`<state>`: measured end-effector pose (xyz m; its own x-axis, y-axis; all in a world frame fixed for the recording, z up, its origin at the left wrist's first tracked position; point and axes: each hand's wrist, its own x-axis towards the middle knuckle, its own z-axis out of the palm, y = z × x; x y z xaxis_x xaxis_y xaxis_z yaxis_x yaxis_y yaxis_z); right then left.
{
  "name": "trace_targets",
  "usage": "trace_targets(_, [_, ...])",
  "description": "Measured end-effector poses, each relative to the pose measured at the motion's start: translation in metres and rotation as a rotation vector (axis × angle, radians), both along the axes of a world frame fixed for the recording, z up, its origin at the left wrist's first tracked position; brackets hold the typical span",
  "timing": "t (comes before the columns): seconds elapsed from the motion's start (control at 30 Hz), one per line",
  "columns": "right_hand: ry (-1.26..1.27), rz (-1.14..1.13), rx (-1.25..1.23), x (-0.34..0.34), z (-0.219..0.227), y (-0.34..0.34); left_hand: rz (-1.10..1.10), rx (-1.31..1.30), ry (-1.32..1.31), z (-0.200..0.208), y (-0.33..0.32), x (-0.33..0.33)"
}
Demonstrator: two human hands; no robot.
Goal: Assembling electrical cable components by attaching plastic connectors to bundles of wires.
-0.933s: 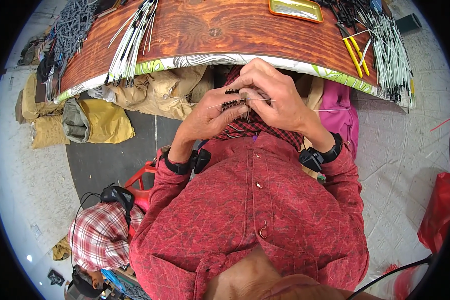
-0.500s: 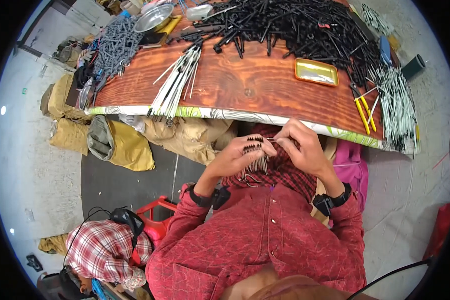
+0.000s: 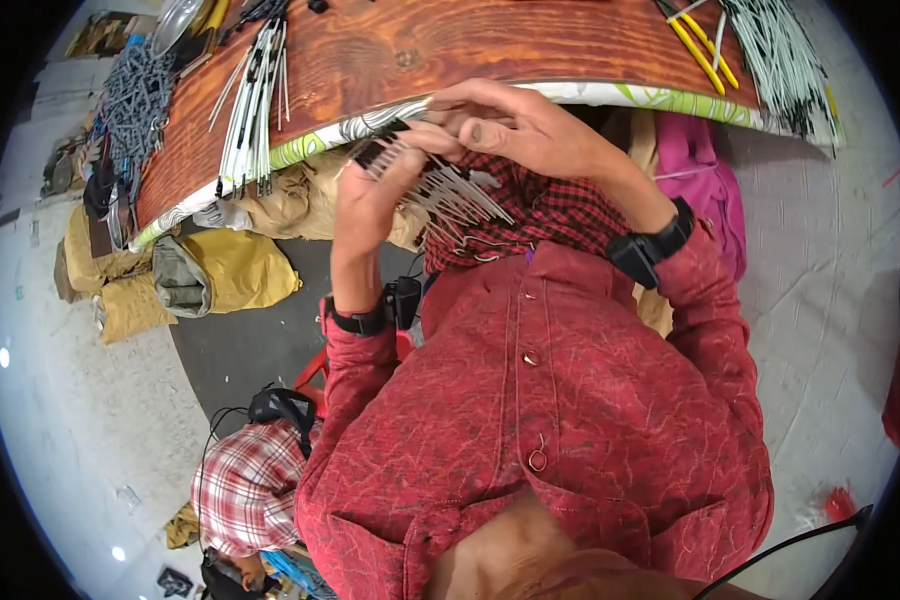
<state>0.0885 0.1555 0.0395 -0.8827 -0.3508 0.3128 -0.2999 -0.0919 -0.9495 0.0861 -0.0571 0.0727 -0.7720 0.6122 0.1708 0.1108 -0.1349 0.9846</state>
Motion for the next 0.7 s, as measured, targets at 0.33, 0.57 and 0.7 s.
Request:
trace_targets(0.33, [-0.362, 0.533, 0.151, 0.019, -0.021, -0.030, 0.114, 0.390, -0.358, -0.012, -0.010, -0.001])
trace_targets(0.57, [-0.559, 0.482, -0.168, 0.024, -0.037, -0.048, 0.222, 0.277, -0.431, -0.022, -0.005, -0.019])
trace_targets(0.7, [-0.603, 0.469, -0.224, 0.025, -0.035, -0.048, 0.214, 0.217, -0.384, -0.018, -0.006, -0.018])
